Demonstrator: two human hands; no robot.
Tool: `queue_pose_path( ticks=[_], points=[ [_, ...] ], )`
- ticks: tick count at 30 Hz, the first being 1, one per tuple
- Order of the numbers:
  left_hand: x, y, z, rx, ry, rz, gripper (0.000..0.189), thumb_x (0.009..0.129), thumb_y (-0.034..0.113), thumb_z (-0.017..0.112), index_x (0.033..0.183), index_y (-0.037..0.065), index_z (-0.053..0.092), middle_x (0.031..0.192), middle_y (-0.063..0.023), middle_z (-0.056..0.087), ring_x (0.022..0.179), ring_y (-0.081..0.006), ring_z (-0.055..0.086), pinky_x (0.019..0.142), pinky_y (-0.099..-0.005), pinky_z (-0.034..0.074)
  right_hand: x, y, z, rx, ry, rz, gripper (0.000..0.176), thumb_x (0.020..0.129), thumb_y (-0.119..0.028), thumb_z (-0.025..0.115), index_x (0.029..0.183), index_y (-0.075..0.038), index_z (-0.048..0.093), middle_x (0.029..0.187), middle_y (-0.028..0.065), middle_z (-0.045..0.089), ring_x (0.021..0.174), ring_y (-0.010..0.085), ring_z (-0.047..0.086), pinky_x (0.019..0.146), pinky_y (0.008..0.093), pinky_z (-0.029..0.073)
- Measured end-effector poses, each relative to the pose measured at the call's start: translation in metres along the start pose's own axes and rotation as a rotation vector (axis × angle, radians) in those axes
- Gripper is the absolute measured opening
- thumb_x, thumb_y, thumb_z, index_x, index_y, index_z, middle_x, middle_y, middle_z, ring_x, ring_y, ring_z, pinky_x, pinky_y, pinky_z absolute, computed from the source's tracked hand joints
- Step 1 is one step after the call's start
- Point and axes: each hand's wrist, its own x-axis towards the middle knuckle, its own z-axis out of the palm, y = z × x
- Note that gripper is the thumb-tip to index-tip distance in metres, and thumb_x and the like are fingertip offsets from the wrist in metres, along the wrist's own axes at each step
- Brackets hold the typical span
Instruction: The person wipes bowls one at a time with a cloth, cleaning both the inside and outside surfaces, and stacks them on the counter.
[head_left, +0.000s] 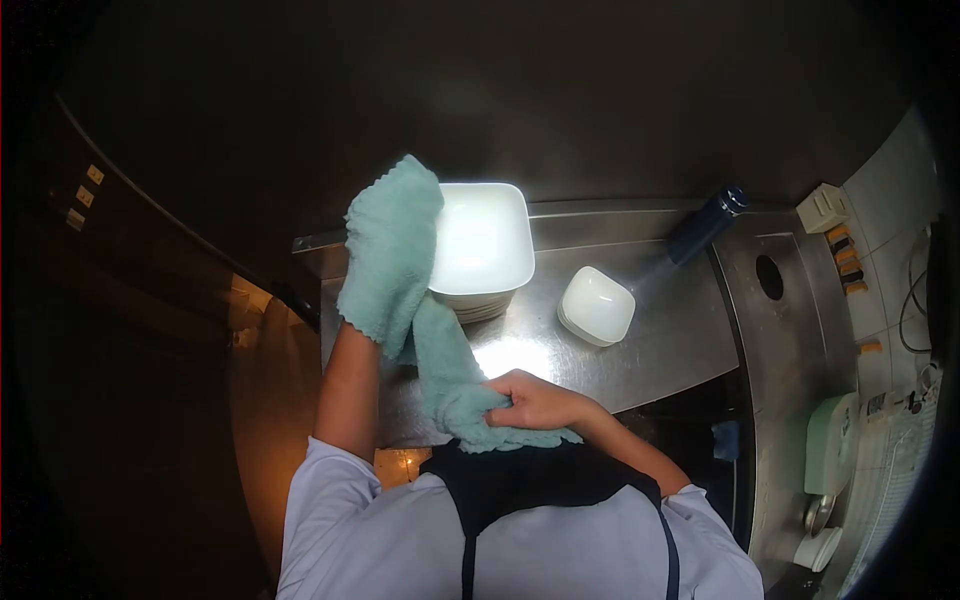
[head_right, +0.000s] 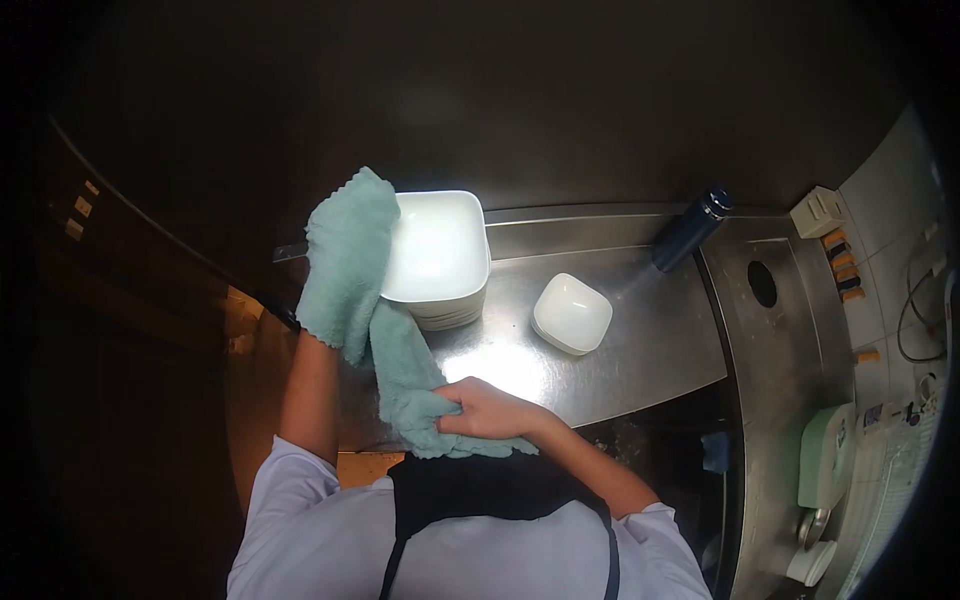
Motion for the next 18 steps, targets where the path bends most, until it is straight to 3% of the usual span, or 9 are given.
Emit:
queue_pose_path(
  ticks=[5, 8, 11, 12, 13, 14, 16, 18],
  points=[
    [-0.007, -0.001, 0.019, -0.350, 0.093, 0.027, 0.007, 0.083, 0.004, 0.063, 0.088, 0.004, 0.067, 0.085, -0.0161, 0.068, 0.078, -0.0345, 0.071, 0.069, -0.0456, 0.056, -0.003, 0.000, 0.001, 0.006, 0.044, -0.012, 0.036, 0.092, -0.018, 0.067, 0.122, 0.002, 0.070, 0.103, 0.0148, 0.076, 0.093, 0.0218, 0.070, 0.091, 0.0350, 0.054],
    [-0.013, -0.021, 0.056, -0.292, 0.148, 0.072, 0.006, 0.081, 0.006, 0.065, 0.087, 0.006, 0.067, 0.084, -0.0139, 0.068, 0.074, -0.0326, 0.072, 0.064, -0.0430, 0.056, -0.007, -0.002, -0.006, -0.069, 0.049, -0.013, 0.035, 0.094, -0.018, 0.069, 0.124, 0.001, 0.070, 0.106, 0.0135, 0.076, 0.095, 0.0204, 0.069, 0.092, 0.0345, 0.054],
    [-0.018, -0.025, 0.025, 0.061, 0.074, -0.089, 0.005, 0.088, 0.008, 0.067, 0.092, 0.010, 0.068, 0.081, -0.0067, 0.068, 0.065, -0.0256, 0.070, 0.056, -0.0388, 0.054, -0.017, -0.004, -0.013, -0.125, 0.125, -0.002, 0.036, 0.095, -0.017, 0.075, 0.126, 0.000, 0.071, 0.113, 0.0124, 0.076, 0.103, 0.0185, 0.068, 0.096, 0.0341, 0.053],
    [-0.024, -0.021, 0.011, -0.395, -0.048, -0.327, 0.006, 0.094, 0.017, 0.065, 0.094, 0.011, 0.067, 0.081, -0.0043, 0.065, 0.062, -0.0218, 0.066, 0.054, -0.0351, 0.052, -0.022, 0.001, -0.016, -0.141, 0.203, -0.028, 0.037, 0.094, -0.018, 0.077, 0.127, -0.001, 0.071, 0.116, 0.0129, 0.076, 0.105, 0.0189, 0.068, 0.097, 0.0347, 0.053],
    [-0.030, -0.018, -0.002, -1.139, 0.038, -0.674, 0.014, 0.100, 0.026, 0.064, 0.097, 0.013, 0.066, 0.081, -0.0018, 0.063, 0.058, -0.0181, 0.062, 0.051, -0.0313, 0.050, -0.028, 0.006, -0.017, -0.154, 0.287, -0.050, 0.038, 0.094, -0.020, 0.078, 0.127, -0.002, 0.071, 0.118, 0.0133, 0.076, 0.108, 0.0194, 0.069, 0.098, 0.0353, 0.053],
    [-0.036, -0.015, -0.015, -1.527, 0.231, -1.006, 0.022, 0.106, 0.035, 0.062, 0.099, 0.014, 0.065, 0.080, 0.0006, 0.060, 0.055, -0.0143, 0.059, 0.048, -0.0275, 0.047, -0.033, 0.015, -0.022, -0.141, 0.397, -0.063, 0.041, 0.091, -0.024, 0.081, 0.124, -0.002, 0.071, 0.122, 0.0175, 0.074, 0.113, 0.0269, 0.071, 0.100, 0.0357, 0.053],
    [-0.046, -0.024, -0.032, -1.748, 0.277, -1.104, 0.028, 0.109, 0.040, 0.059, 0.098, 0.014, 0.063, 0.079, 0.0003, 0.058, 0.052, -0.0136, 0.052, 0.045, -0.0256, 0.044, -0.047, 0.035, -0.033, -0.316, 0.707, -0.014, 0.040, 0.089, -0.021, 0.080, 0.124, -0.003, 0.071, 0.123, 0.0176, 0.074, 0.117, 0.0312, 0.070, 0.103, 0.0397, 0.053],
    [-0.062, -0.024, -0.045, -1.823, 0.381, -1.114, 0.029, 0.112, 0.038, 0.055, 0.099, 0.013, 0.063, 0.083, -0.0001, 0.059, 0.058, -0.0129, 0.054, 0.052, -0.0266, 0.048, -0.063, 0.067, -0.052, -0.846, 0.918, 0.093, 0.038, 0.087, -0.016, 0.081, 0.123, -0.004, 0.073, 0.124, 0.0179, 0.073, 0.121, 0.0349, 0.068, 0.103, 0.0433, 0.054]
  ],
)
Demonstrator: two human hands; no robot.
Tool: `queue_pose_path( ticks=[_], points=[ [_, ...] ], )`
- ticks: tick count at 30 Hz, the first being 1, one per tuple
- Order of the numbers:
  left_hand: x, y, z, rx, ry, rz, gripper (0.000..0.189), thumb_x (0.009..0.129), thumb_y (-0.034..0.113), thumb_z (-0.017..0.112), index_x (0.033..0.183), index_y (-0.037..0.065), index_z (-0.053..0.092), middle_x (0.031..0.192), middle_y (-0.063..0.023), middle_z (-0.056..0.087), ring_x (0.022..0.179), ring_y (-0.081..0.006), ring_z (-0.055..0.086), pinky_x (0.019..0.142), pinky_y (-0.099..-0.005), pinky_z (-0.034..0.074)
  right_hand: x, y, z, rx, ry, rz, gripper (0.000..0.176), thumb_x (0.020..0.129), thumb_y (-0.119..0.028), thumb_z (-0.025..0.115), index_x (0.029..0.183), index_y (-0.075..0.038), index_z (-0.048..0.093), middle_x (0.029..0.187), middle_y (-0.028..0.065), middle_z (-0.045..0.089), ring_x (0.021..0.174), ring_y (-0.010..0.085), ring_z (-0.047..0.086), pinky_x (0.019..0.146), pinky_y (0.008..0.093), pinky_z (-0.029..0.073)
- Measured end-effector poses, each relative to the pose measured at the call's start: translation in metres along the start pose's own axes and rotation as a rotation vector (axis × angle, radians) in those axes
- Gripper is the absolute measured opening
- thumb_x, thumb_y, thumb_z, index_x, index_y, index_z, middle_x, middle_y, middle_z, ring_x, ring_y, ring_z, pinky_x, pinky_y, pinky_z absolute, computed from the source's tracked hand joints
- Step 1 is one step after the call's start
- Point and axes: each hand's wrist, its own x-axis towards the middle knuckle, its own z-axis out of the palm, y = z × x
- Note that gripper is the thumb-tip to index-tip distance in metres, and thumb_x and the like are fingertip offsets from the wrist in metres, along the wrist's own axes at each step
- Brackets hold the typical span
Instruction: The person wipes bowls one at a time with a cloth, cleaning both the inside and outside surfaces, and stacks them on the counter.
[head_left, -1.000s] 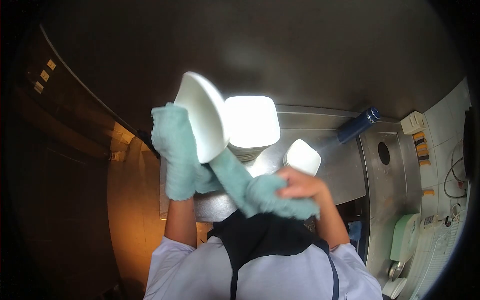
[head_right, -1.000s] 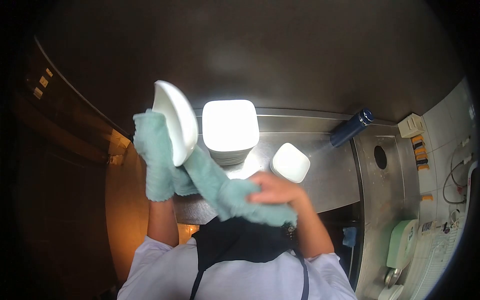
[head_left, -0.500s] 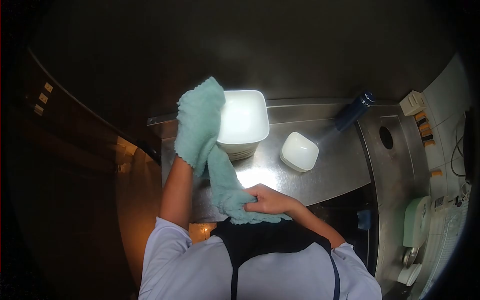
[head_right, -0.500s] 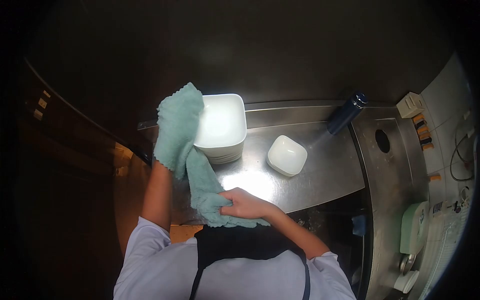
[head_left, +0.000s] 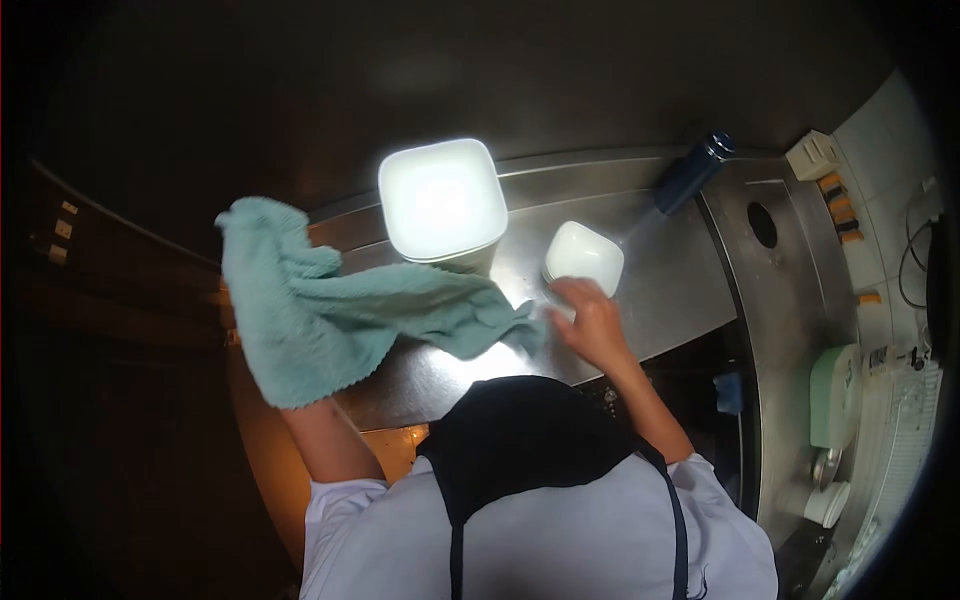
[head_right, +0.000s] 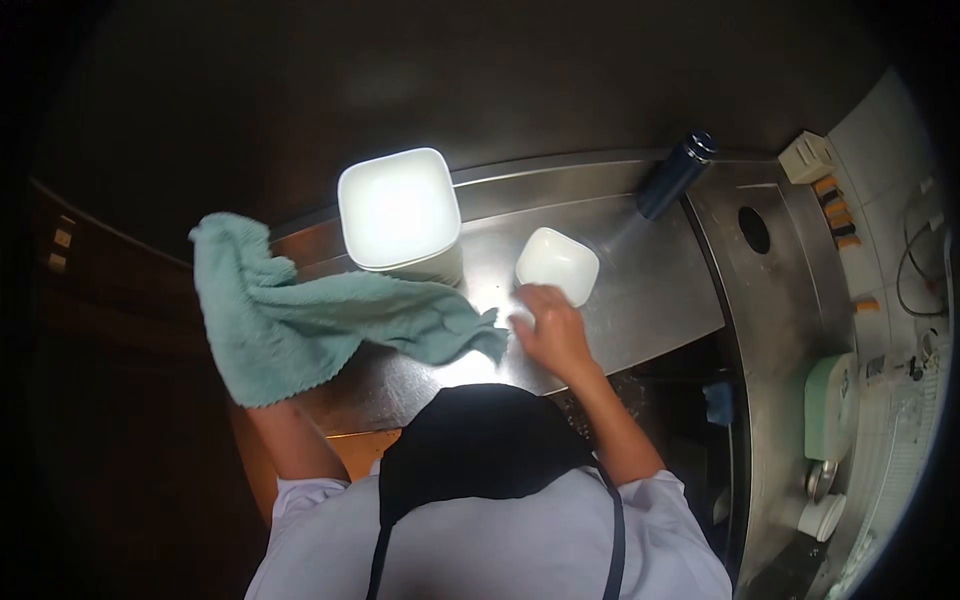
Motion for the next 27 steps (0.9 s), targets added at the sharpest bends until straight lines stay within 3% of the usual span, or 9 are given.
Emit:
queue_pose_path(
  ticks=[3, 6, 7, 10, 14, 15, 17, 21, 27],
  points=[
    [-0.020, -0.009, -0.023, -0.088, -0.119, 0.056, 0.034, 0.114, 0.037, 0.048, 0.103, 0.010, 0.064, 0.089, -0.0028, 0.062, 0.074, -0.0136, 0.059, 0.069, -0.0290, 0.053, -0.015, 0.070, 0.013, -0.545, 0.139, -0.092, 0.029, 0.087, -0.014, 0.078, 0.115, -0.006, 0.075, 0.121, 0.0162, 0.074, 0.120, 0.0387, 0.066, 0.099, 0.0458, 0.055],
    [-0.047, -0.019, -0.039, 0.243, -0.262, 0.244, 0.040, 0.116, 0.037, 0.041, 0.107, 0.006, 0.064, 0.096, -0.0063, 0.066, 0.087, -0.0152, 0.061, 0.086, -0.0317, 0.052, -0.020, 0.104, 0.008, -0.383, -0.017, -0.044, 0.019, 0.089, -0.012, 0.073, 0.107, -0.007, 0.077, 0.113, 0.0156, 0.076, 0.117, 0.0375, 0.067, 0.095, 0.0439, 0.055],
    [-0.055, -0.020, -0.039, 0.232, -0.259, 0.192, 0.045, 0.117, 0.038, 0.037, 0.106, 0.004, 0.064, 0.098, -0.0089, 0.067, 0.093, -0.0178, 0.062, 0.092, -0.0326, 0.051, -0.018, 0.104, 0.002, -0.337, -0.063, -0.001, 0.017, 0.090, -0.011, 0.072, 0.106, -0.006, 0.077, 0.112, 0.0156, 0.076, 0.114, 0.0377, 0.068, 0.094, 0.0441, 0.055],
    [-0.073, -0.024, -0.036, -0.145, -0.067, -0.033, 0.036, 0.115, 0.031, 0.041, 0.108, 0.004, 0.064, 0.101, -0.0101, 0.068, 0.095, -0.0202, 0.064, 0.092, -0.0344, 0.051, -0.013, 0.095, -0.017, -0.206, -0.134, 0.087, 0.014, 0.093, -0.010, 0.069, 0.104, -0.004, 0.076, 0.110, 0.0164, 0.076, 0.108, 0.0383, 0.070, 0.091, 0.0444, 0.056],
    [-0.082, -0.043, -0.049, 1.120, -0.330, 0.706, 0.030, 0.112, 0.026, 0.048, 0.114, 0.002, 0.065, 0.109, -0.0113, 0.069, 0.102, -0.0223, 0.065, 0.095, -0.0360, 0.053, -0.016, 0.077, -0.033, -0.095, -0.076, -0.013, 0.014, 0.091, -0.007, 0.071, 0.104, -0.002, 0.075, 0.111, 0.0184, 0.075, 0.105, 0.0391, 0.071, 0.090, 0.0454, 0.057],
    [-0.082, -0.048, -0.056, 1.262, -0.361, 0.799, 0.029, 0.111, 0.026, 0.049, 0.115, 0.002, 0.064, 0.110, -0.0116, 0.068, 0.103, -0.0225, 0.064, 0.095, -0.0360, 0.052, -0.019, 0.064, -0.042, -0.074, -0.069, -0.068, 0.014, 0.091, -0.006, 0.071, 0.104, -0.001, 0.074, 0.111, 0.0188, 0.075, 0.106, 0.0395, 0.070, 0.090, 0.0457, 0.057],
    [-0.081, -0.062, -0.065, 1.294, -0.429, 0.792, 0.028, 0.110, 0.025, 0.050, 0.117, 0.001, 0.062, 0.112, -0.0120, 0.067, 0.105, -0.0228, 0.064, 0.096, -0.0360, 0.052, -0.026, 0.024, -0.063, -0.072, -0.113, -0.109, 0.017, 0.089, -0.002, 0.072, 0.106, -0.002, 0.074, 0.113, 0.0190, 0.075, 0.109, 0.0392, 0.070, 0.094, 0.0456, 0.057],
    [-0.093, -0.094, -0.082, 0.819, -0.538, 0.430, 0.028, 0.107, 0.024, 0.054, 0.121, 0.001, 0.058, 0.116, -0.0128, 0.065, 0.108, -0.0233, 0.063, 0.097, -0.0361, 0.052, -0.035, -0.051, -0.087, -0.025, -0.258, -0.243, 0.023, 0.086, 0.000, 0.074, 0.109, -0.004, 0.075, 0.120, 0.0172, 0.074, 0.120, 0.0367, 0.068, 0.103, 0.0457, 0.055],
    [-0.109, -0.104, -0.101, 0.595, -0.652, 0.198, 0.034, 0.103, 0.023, 0.059, 0.127, 0.000, 0.053, 0.122, -0.0141, 0.062, 0.112, -0.0242, 0.061, 0.098, -0.0363, 0.051, -0.007, -0.116, -0.069, 0.078, -0.488, -0.678, 0.037, 0.086, -0.004, 0.079, 0.122, -0.007, 0.073, 0.136, 0.0109, 0.070, 0.134, 0.0322, 0.062, 0.116, 0.0484, 0.049]
  ],
)
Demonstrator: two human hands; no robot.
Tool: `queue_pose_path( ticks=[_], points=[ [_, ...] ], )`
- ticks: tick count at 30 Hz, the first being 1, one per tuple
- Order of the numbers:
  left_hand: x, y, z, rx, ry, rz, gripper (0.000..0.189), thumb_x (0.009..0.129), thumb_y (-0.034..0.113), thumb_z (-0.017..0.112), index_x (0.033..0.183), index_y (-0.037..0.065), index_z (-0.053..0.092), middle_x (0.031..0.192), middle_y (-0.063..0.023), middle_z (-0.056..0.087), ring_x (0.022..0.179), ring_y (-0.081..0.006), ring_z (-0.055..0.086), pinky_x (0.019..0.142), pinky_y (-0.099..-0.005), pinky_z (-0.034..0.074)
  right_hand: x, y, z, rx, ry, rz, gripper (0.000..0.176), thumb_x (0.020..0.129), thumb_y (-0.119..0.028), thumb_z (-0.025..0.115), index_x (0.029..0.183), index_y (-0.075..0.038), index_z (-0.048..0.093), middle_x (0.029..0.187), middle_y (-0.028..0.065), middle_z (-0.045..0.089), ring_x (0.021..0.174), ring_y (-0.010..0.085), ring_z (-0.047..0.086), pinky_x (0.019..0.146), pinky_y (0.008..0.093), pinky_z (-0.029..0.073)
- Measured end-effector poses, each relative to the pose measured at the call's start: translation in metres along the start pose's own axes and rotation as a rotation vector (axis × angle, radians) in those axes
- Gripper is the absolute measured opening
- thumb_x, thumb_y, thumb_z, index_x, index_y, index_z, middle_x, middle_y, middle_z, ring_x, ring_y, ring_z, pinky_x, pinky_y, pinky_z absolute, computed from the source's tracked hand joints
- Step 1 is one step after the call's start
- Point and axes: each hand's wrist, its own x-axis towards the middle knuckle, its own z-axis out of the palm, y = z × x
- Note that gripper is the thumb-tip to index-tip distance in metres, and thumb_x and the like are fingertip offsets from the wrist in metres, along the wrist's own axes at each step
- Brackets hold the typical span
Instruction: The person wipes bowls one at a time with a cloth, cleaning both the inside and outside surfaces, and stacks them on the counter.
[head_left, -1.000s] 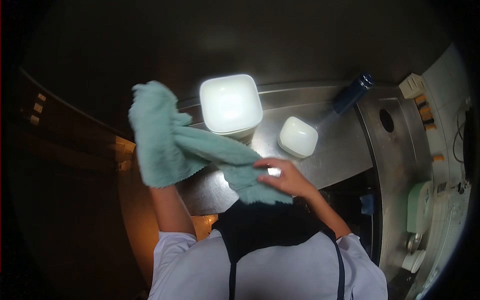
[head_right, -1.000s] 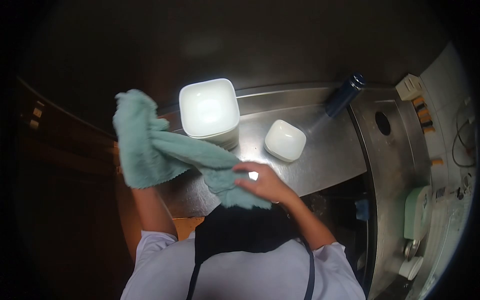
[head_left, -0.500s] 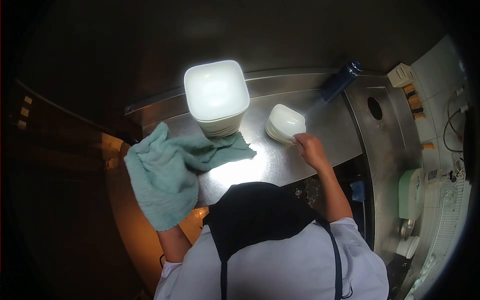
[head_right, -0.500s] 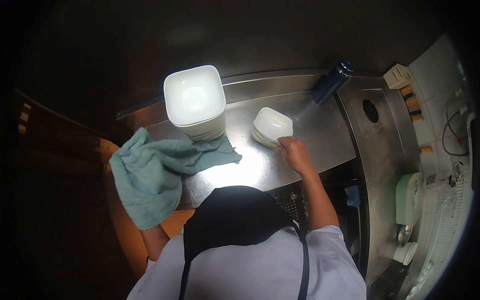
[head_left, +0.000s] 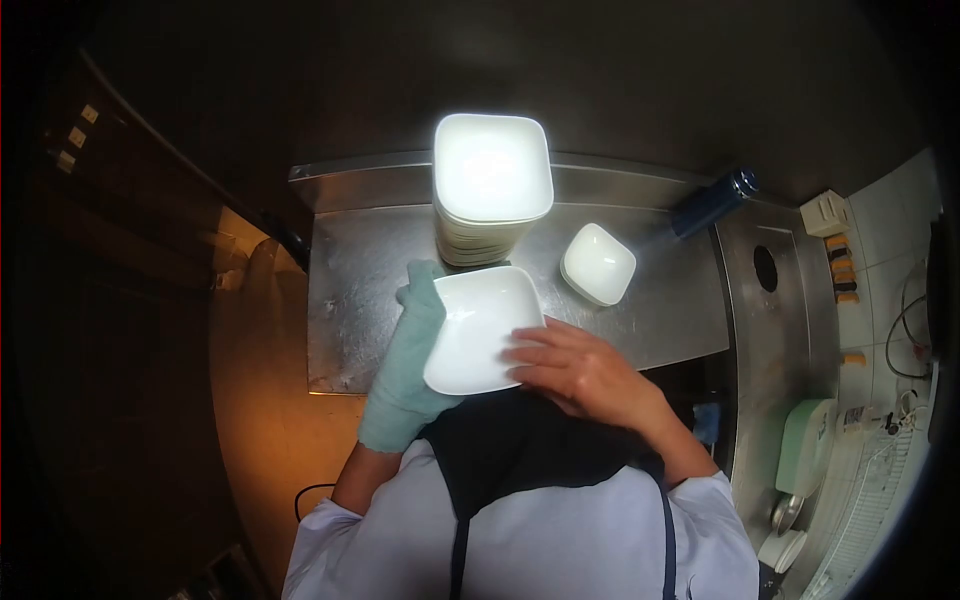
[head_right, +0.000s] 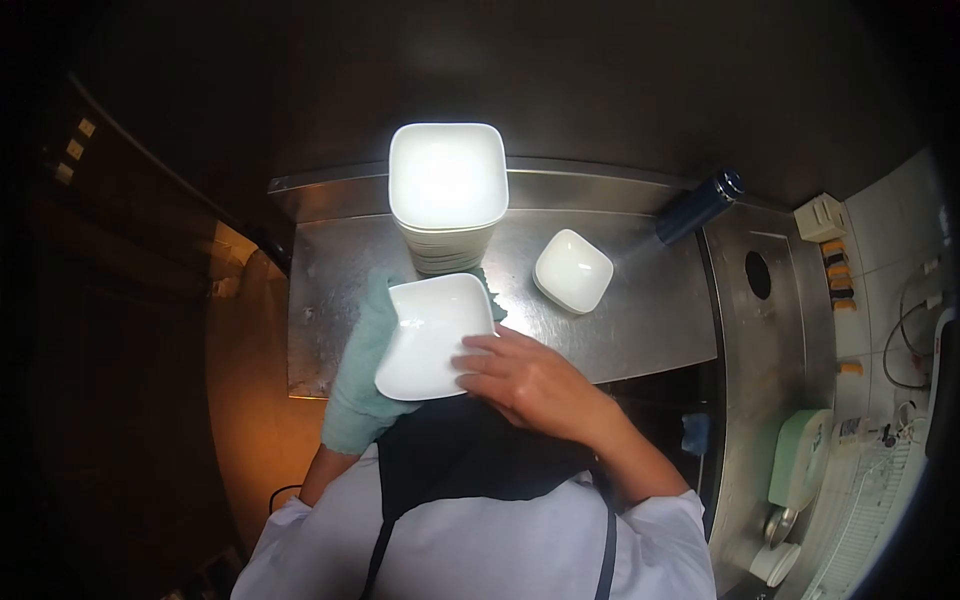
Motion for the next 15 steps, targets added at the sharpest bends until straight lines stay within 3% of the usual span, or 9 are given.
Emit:
queue_pose_path(
  ticks=[3, 5, 8, 11, 15],
  points=[
    [-0.014, 0.004, -0.017, -0.070, 0.049, -0.034, 0.038, 0.101, 0.022, 0.062, 0.130, 0.000, 0.050, 0.125, -0.0147, 0.060, 0.114, -0.0246, 0.060, 0.099, -0.0363, 0.051, 0.026, 0.026, -0.011, 0.187, 0.304, 0.081, 0.041, 0.086, -0.013, 0.082, 0.126, -0.008, 0.073, 0.135, 0.0129, 0.070, 0.134, 0.0332, 0.061, 0.116, 0.0463, 0.048],
    [-0.022, 0.005, -0.027, -0.124, 0.110, -0.054, 0.042, 0.099, 0.021, 0.063, 0.132, 0.000, 0.049, 0.127, -0.0152, 0.059, 0.116, -0.0249, 0.060, 0.100, -0.0364, 0.051, 0.059, 0.053, -0.024, -0.183, 0.473, 0.150, 0.040, 0.091, -0.026, 0.081, 0.124, -0.007, 0.074, 0.131, 0.0147, 0.072, 0.127, 0.0341, 0.065, 0.110, 0.0455, 0.050],
    [-0.035, 0.009, -0.040, -0.191, 0.206, -0.064, 0.048, 0.097, 0.020, 0.066, 0.135, -0.001, 0.046, 0.129, -0.0158, 0.057, 0.118, -0.0254, 0.059, 0.101, -0.0364, 0.051, 0.090, 0.095, -0.015, -0.388, 0.479, 0.125, 0.041, 0.091, -0.030, 0.080, 0.124, -0.006, 0.074, 0.129, 0.0157, 0.072, 0.125, 0.0347, 0.065, 0.109, 0.0468, 0.050],
    [-0.042, 0.009, -0.050, -0.241, 0.289, -0.062, 0.054, 0.095, 0.019, 0.069, 0.138, -0.001, 0.043, 0.132, -0.0164, 0.056, 0.121, -0.0258, 0.058, 0.102, -0.0365, 0.050, 0.110, 0.105, -0.008, -0.345, 0.355, 0.078, 0.040, 0.091, -0.028, 0.080, 0.123, -0.005, 0.073, 0.130, 0.0162, 0.071, 0.123, 0.0347, 0.065, 0.109, 0.0478, 0.049],
    [-0.047, 0.008, -0.056, -0.271, 0.362, -0.053, 0.063, 0.092, 0.018, 0.072, 0.143, -0.002, 0.040, 0.136, -0.0173, 0.054, 0.124, -0.0264, 0.057, 0.103, -0.0366, 0.050, 0.136, 0.113, -0.018, -0.448, 0.589, 0.119, 0.037, 0.093, -0.024, 0.078, 0.123, -0.005, 0.074, 0.132, 0.0159, 0.069, 0.120, 0.0358, 0.066, 0.103, 0.0460, 0.052]
  ],
)
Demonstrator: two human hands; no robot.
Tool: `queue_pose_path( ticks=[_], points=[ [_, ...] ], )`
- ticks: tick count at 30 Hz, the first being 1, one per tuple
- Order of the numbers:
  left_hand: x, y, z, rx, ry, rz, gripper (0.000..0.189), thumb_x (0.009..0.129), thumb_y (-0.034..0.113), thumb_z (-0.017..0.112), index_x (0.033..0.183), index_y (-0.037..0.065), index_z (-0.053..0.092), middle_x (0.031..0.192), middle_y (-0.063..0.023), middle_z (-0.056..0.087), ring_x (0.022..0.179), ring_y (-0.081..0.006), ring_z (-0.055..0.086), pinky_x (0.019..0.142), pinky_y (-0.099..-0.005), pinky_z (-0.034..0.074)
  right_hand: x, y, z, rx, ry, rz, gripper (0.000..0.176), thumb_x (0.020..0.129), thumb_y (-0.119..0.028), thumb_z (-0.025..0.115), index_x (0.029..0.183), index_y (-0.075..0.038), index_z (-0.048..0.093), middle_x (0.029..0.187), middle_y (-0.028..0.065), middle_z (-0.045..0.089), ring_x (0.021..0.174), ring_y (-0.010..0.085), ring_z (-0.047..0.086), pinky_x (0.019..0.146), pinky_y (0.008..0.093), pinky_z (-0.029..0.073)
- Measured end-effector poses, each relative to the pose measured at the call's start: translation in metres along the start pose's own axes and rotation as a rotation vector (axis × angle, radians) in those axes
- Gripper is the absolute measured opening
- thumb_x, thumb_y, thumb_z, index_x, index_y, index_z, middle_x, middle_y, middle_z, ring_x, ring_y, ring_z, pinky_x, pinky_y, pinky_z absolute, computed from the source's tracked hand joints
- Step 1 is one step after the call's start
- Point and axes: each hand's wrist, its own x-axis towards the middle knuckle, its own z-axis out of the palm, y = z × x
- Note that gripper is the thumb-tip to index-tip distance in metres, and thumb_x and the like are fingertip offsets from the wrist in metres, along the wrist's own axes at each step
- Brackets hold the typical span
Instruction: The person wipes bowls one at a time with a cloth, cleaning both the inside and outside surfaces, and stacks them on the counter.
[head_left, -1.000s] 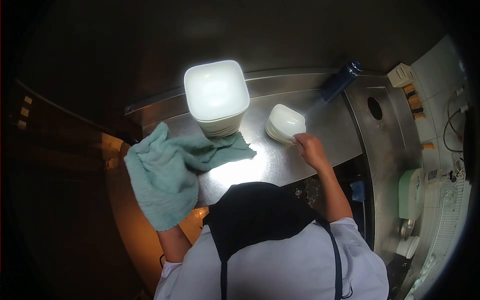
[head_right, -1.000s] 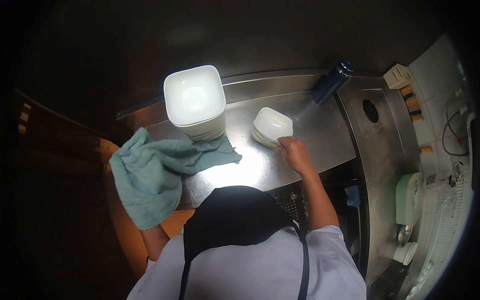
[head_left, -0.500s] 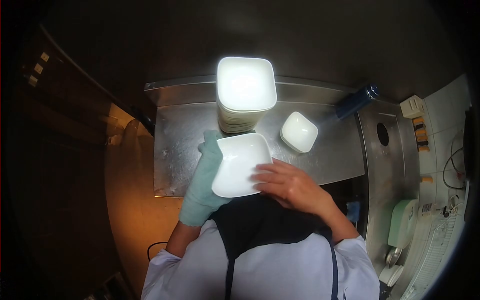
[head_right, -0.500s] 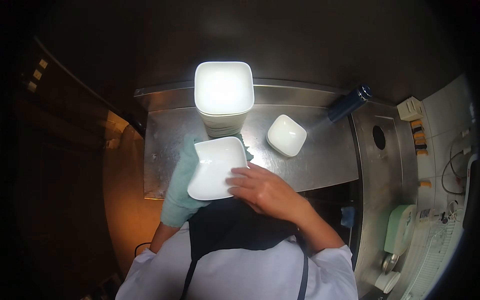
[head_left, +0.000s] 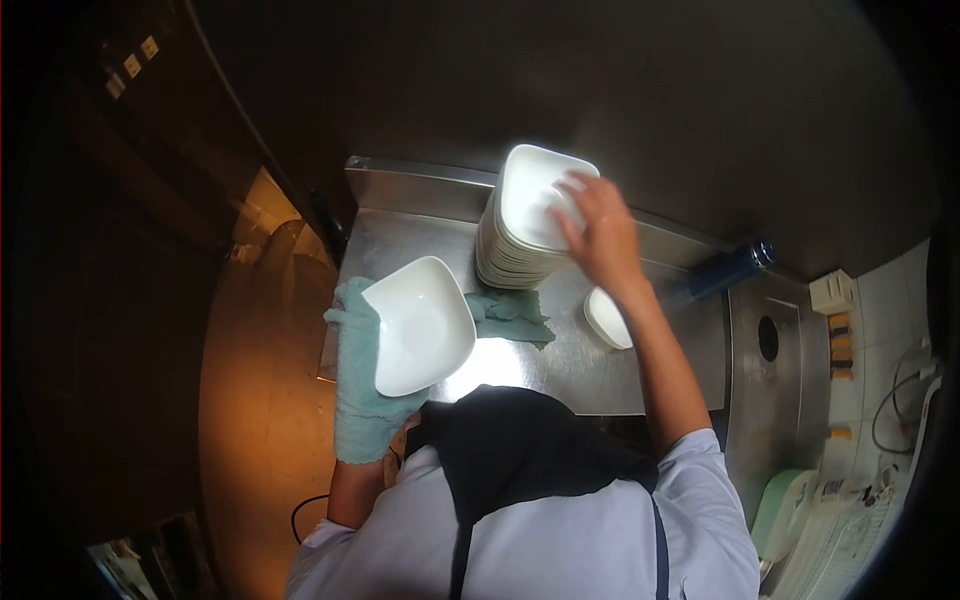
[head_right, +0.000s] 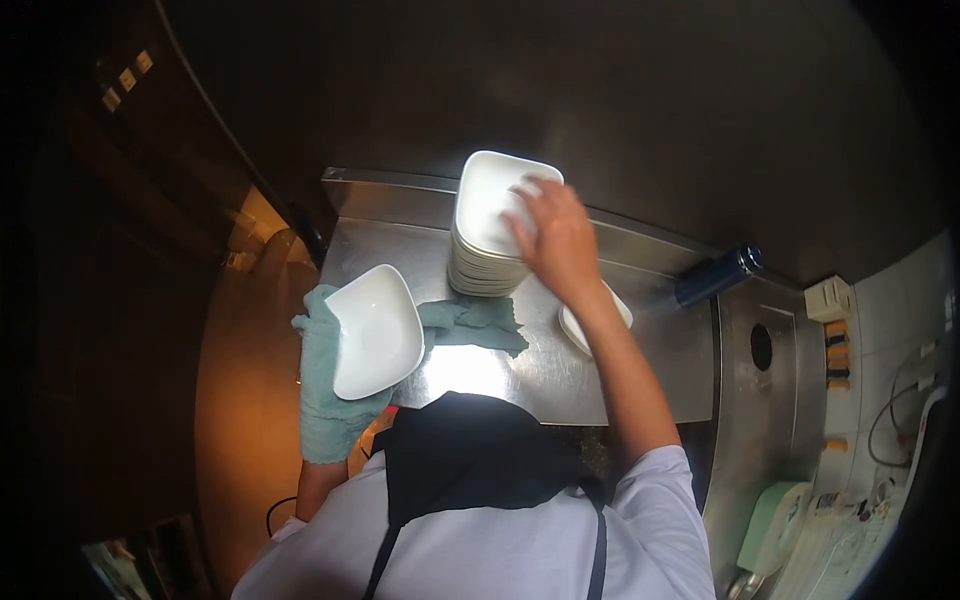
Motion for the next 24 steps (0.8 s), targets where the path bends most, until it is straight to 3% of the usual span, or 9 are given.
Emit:
queue_pose_path(
  ticks=[3, 6, 7, 10, 13, 16, 18, 20, 24],
  points=[
    [0.000, 0.000, -0.003, -0.008, 0.017, 0.005, 0.070, 0.090, 0.017, 0.075, 0.146, -0.002, 0.037, 0.139, -0.0179, 0.052, 0.126, -0.0268, 0.056, 0.104, -0.0367, 0.050, 0.029, 0.043, 0.016, -0.165, 0.126, 0.199, 0.031, 0.094, -0.024, 0.075, 0.117, -0.004, 0.076, 0.120, 0.0173, 0.073, 0.109, 0.0368, 0.069, 0.093, 0.0456, 0.055],
    [0.000, -0.002, -0.003, -0.009, 0.017, 0.005, 0.077, 0.088, 0.016, 0.077, 0.149, -0.002, 0.035, 0.142, -0.0186, 0.051, 0.128, -0.0272, 0.056, 0.105, -0.0367, 0.049, 0.043, 0.069, 0.018, 0.005, -0.169, 0.430, 0.026, 0.096, -0.024, 0.072, 0.108, -0.002, 0.079, 0.104, 0.0191, 0.076, 0.096, 0.0379, 0.072, 0.084, 0.0469, 0.055],
    [0.000, -0.002, -0.003, -0.005, 0.020, 0.008, 0.079, 0.088, 0.016, 0.078, 0.150, -0.003, 0.034, 0.143, -0.0188, 0.050, 0.129, -0.0274, 0.055, 0.105, -0.0368, 0.049, 0.043, 0.071, 0.023, -0.008, -0.069, 0.346, 0.025, 0.096, -0.023, 0.071, 0.100, 0.000, 0.079, 0.088, 0.0190, 0.075, 0.081, 0.0335, 0.073, 0.076, 0.0437, 0.055],
    [0.002, -0.003, -0.004, 0.005, 0.028, 0.016, 0.086, 0.085, 0.015, 0.081, 0.153, -0.003, 0.031, 0.146, -0.0194, 0.049, 0.131, -0.0278, 0.055, 0.106, -0.0368, 0.049, 0.047, 0.073, 0.019, 0.173, -0.163, 0.447, 0.025, 0.097, -0.023, 0.071, 0.102, 0.001, 0.079, 0.086, 0.0184, 0.075, 0.074, 0.0278, 0.071, 0.072, 0.0391, 0.055],
    [0.005, -0.004, -0.003, 0.025, 0.027, 0.028, 0.093, 0.083, 0.014, 0.084, 0.156, -0.003, 0.028, 0.148, -0.0201, 0.047, 0.133, -0.0282, 0.054, 0.107, -0.0369, 0.049, 0.050, 0.077, 0.018, 0.269, -0.194, 0.455, 0.026, 0.097, -0.023, 0.071, 0.102, 0.001, 0.079, 0.084, 0.0210, 0.075, 0.070, 0.0353, 0.071, 0.070, 0.0430, 0.055],
    [0.010, -0.004, -0.001, 0.082, 0.011, 0.063, 0.100, 0.081, 0.014, 0.086, 0.159, -0.004, 0.026, 0.151, -0.0207, 0.045, 0.136, -0.0286, 0.053, 0.108, -0.0370, 0.049, 0.052, 0.081, 0.016, 0.232, -0.259, 0.463, 0.024, 0.098, -0.021, 0.071, 0.107, 0.000, 0.079, 0.085, 0.0175, 0.076, 0.072, 0.0249, 0.072, 0.072, 0.0372, 0.055],
    [0.013, -0.004, -0.001, 0.159, -0.005, 0.116, 0.105, 0.080, 0.013, 0.088, 0.161, -0.004, 0.024, 0.153, -0.0211, 0.044, 0.137, -0.0289, 0.052, 0.108, -0.0370, 0.048, 0.045, 0.086, 0.027, 0.124, -0.199, 0.288, 0.025, 0.099, -0.022, 0.071, 0.109, 0.000, 0.078, 0.086, 0.0171, 0.077, 0.074, 0.0256, 0.073, 0.073, 0.0377, 0.055],
    [0.016, -0.003, 0.003, 0.373, -0.027, 0.220, 0.110, 0.079, 0.012, 0.090, 0.163, -0.004, 0.022, 0.155, -0.0216, 0.043, 0.139, -0.0292, 0.052, 0.109, -0.0370, 0.048, 0.039, 0.091, 0.032, 0.013, -0.155, 0.198, 0.026, 0.099, -0.022, 0.071, 0.113, -0.001, 0.078, 0.090, 0.0166, 0.078, 0.076, 0.0261, 0.073, 0.074, 0.0381, 0.056],
    [0.041, 0.015, -0.008, 1.528, -0.116, 0.573, 0.090, 0.091, 0.019, 0.080, 0.162, -0.001, 0.029, 0.157, -0.0217, 0.043, 0.136, -0.0324, 0.054, 0.106, -0.0383, 0.051, 0.041, 0.051, 0.004, -0.019, 0.027, 0.252, 0.028, 0.100, -0.019, 0.071, 0.121, -0.003, 0.076, 0.097, 0.0150, 0.078, 0.080, 0.0249, 0.074, 0.077, 0.0355, 0.057]
  ],
)
